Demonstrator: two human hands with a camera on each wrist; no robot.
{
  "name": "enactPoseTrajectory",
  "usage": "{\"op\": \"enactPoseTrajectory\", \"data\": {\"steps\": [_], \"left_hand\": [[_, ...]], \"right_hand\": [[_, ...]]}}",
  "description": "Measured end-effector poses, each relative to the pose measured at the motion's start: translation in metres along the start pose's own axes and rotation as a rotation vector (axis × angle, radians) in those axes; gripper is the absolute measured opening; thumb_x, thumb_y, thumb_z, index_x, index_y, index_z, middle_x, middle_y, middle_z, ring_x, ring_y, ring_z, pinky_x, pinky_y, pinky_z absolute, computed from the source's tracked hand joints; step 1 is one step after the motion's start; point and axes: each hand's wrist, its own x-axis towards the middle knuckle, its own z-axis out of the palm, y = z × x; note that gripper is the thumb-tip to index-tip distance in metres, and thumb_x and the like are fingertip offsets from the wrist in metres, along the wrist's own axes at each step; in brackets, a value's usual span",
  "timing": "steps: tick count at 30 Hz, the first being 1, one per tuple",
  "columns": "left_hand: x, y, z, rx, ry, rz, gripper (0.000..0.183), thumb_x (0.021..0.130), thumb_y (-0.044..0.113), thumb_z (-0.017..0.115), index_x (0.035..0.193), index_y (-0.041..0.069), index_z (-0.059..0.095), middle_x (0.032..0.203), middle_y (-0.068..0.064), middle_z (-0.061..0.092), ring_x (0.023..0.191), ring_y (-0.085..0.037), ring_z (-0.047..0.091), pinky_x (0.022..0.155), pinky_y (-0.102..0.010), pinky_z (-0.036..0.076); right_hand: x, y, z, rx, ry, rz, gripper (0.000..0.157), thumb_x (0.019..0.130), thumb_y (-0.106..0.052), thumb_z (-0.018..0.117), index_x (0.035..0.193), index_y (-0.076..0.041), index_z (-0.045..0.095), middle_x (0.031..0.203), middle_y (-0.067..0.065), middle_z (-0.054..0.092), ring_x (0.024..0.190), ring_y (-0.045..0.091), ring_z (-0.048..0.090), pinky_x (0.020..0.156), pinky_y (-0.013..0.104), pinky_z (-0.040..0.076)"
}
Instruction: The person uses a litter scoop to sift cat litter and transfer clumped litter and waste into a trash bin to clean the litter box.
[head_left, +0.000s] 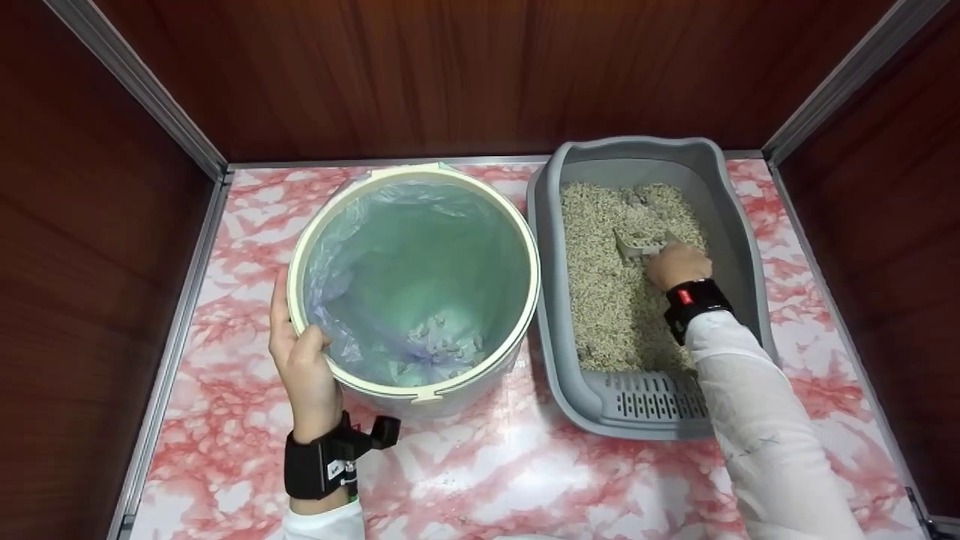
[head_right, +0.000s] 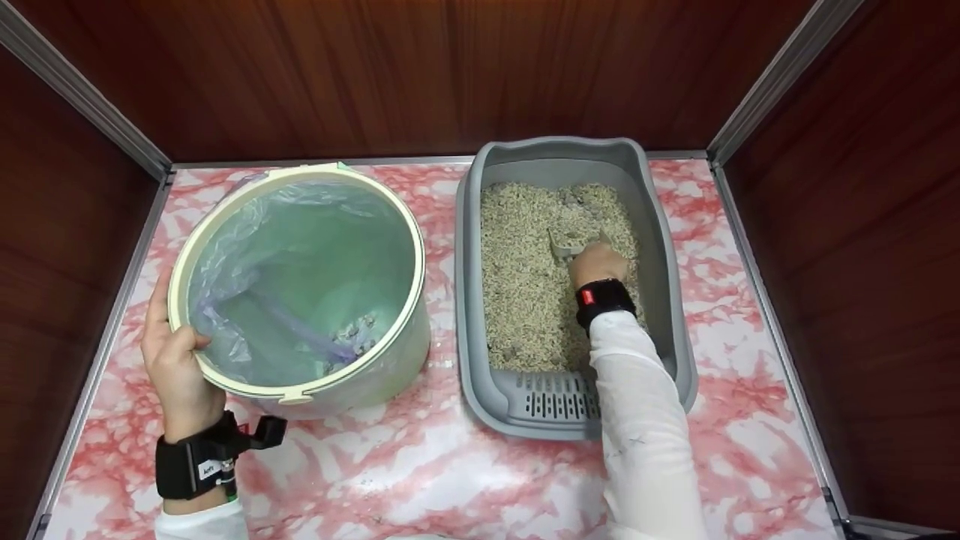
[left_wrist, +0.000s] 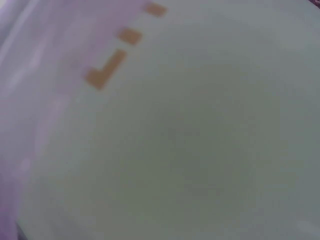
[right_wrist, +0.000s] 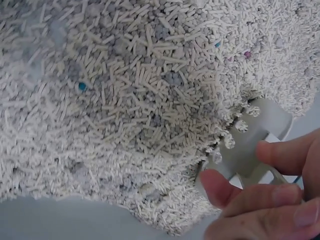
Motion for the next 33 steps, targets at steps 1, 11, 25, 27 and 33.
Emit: {"op": "enactPoseTrajectory", "data": {"steps": [1,11,25,27,33], "left_hand": [[0.000,0.000,0.000,0.001,-0.001,0.002,0.085,0.069,-0.016,0.023,0.149,0.012,0.027,0.151,-0.005,0.033,0.133,-0.027,0.040,0.093,-0.030,0.047],[-0.001,0.000,-0.001,0.005,-0.002,0.001,0.085,0.069,-0.016,0.023,0.149,0.012,0.028,0.151,-0.005,0.033,0.133,-0.027,0.040,0.095,-0.030,0.046],[0.000,-0.001,-0.002,0.023,-0.012,0.008,0.084,0.069,-0.016,0.022,0.148,0.010,0.028,0.151,-0.008,0.033,0.132,-0.028,0.040,0.094,-0.029,0.047],[0.000,-0.001,-0.002,0.016,-0.013,0.010,0.084,0.069,-0.016,0.022,0.148,0.010,0.027,0.151,-0.008,0.033,0.132,-0.029,0.040,0.094,-0.030,0.047],[0.001,0.000,-0.001,-0.006,-0.019,0.006,0.083,0.069,-0.016,0.022,0.149,0.010,0.027,0.150,-0.009,0.034,0.131,-0.031,0.041,0.092,-0.030,0.048]], "right_hand": [[0.002,-0.001,0.001,0.007,0.007,0.001,0.041,0.090,-0.022,0.039,0.106,0.010,0.058,0.116,0.038,0.053,0.100,0.049,0.057,0.082,0.058,0.048],[0.004,-0.014,0.003,0.078,0.035,0.053,0.047,0.093,-0.023,0.036,0.118,0.012,0.054,0.119,0.036,0.055,0.103,0.049,0.057,0.082,0.057,0.049],[0.108,0.028,0.086,0.117,0.211,-0.136,0.049,0.087,-0.023,0.039,0.098,0.019,0.061,0.100,0.035,0.060,0.089,0.047,0.059,0.075,0.050,0.050],[0.095,0.021,0.076,0.242,0.182,-0.076,0.048,0.087,-0.023,0.041,0.103,0.019,0.060,0.106,0.035,0.059,0.095,0.046,0.059,0.080,0.049,0.050],[0.063,0.007,0.053,0.362,0.157,0.020,0.052,0.095,-0.029,0.038,0.107,0.017,0.059,0.114,0.035,0.056,0.100,0.042,0.059,0.082,0.046,0.050]]}}
